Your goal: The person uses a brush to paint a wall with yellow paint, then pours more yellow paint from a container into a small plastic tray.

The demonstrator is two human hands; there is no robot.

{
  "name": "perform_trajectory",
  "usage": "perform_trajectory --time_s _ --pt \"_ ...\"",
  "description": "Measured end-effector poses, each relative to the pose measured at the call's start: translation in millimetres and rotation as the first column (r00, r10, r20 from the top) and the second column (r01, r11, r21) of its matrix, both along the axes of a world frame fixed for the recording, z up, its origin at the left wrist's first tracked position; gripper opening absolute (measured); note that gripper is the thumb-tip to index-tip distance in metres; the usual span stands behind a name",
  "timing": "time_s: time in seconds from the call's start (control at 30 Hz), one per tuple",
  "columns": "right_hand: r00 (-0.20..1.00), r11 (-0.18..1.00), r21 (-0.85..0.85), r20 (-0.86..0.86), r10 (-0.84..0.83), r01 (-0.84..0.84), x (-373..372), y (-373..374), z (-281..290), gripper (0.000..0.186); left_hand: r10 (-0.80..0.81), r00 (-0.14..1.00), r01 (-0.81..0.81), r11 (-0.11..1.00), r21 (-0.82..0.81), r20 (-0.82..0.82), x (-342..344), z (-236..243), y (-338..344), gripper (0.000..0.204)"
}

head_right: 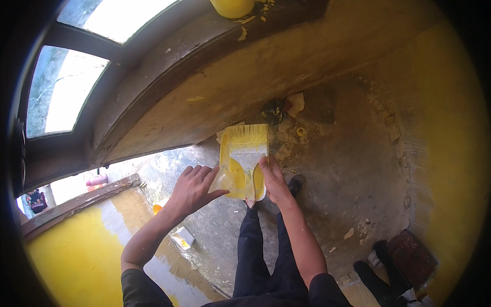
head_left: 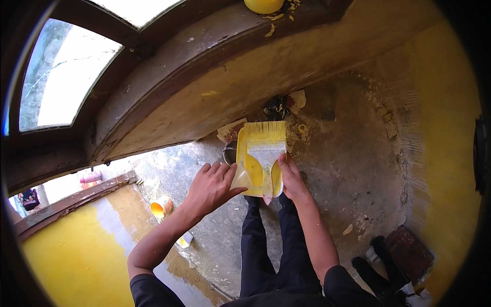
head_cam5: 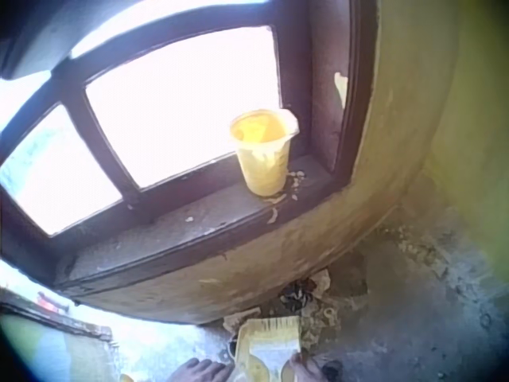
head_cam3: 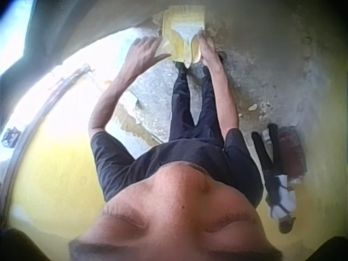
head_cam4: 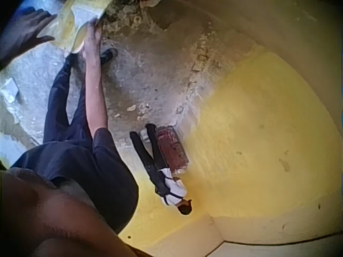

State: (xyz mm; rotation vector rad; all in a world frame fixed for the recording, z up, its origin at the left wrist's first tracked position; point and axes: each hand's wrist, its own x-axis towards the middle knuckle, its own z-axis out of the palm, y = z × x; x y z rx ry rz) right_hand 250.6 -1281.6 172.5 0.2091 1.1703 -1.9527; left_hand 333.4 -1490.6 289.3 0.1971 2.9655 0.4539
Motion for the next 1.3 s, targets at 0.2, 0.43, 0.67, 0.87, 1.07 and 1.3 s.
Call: perform_trajectory --time_s 0.2,0.43,0.67,0.87,1.07,1.3 --pt "1.0 1.0 0.014 0.016 -0.025 0.025 1.6 -0.3 -2.1 0.048 -0.007 1.0 0.008 1.0 0.003 -0.025 -0.3 3.6 -1.8 0.056" --pt "1.0 1.0 0.022 0.0 -0.001 0.001 0.4 1.3 -3.2 0.051 -0.045 0.999 0.045 0.999 0.003 -0.012 -2.2 2.6 -1.7 0.045" --pt "1.0 1.0 0.014 0.013 -0.01 0.01 1.2 0.2 -6.0 0.05 -0.054 0.999 0.054 0.998 0.01 0.004 -5.1 5.6 -0.8 0.04" --pt "0.999 1.0 -0.001 0.031 -0.006 0.006 0.9 2.7 -7.3 0.051 -0.074 0.996 0.075 0.997 0.019 -0.047 -8.4 3.4 1.5 0.038" --pt "0.999 1.0 0.031 0.037 -0.001 0.0 1.9 1.8 -6.3 0.053 -0.049 0.997 0.051 0.998 0.033 -0.057 -3.3 2.6 -0.6 0.037" --pt "1.0 1.0 0.015 0.016 -0.017 0.017 3.3 1.4 -8.0 0.051 -0.02 1.0 0.019 0.999 0.048 0.017 0.0 4.2 -1.1 0.036"
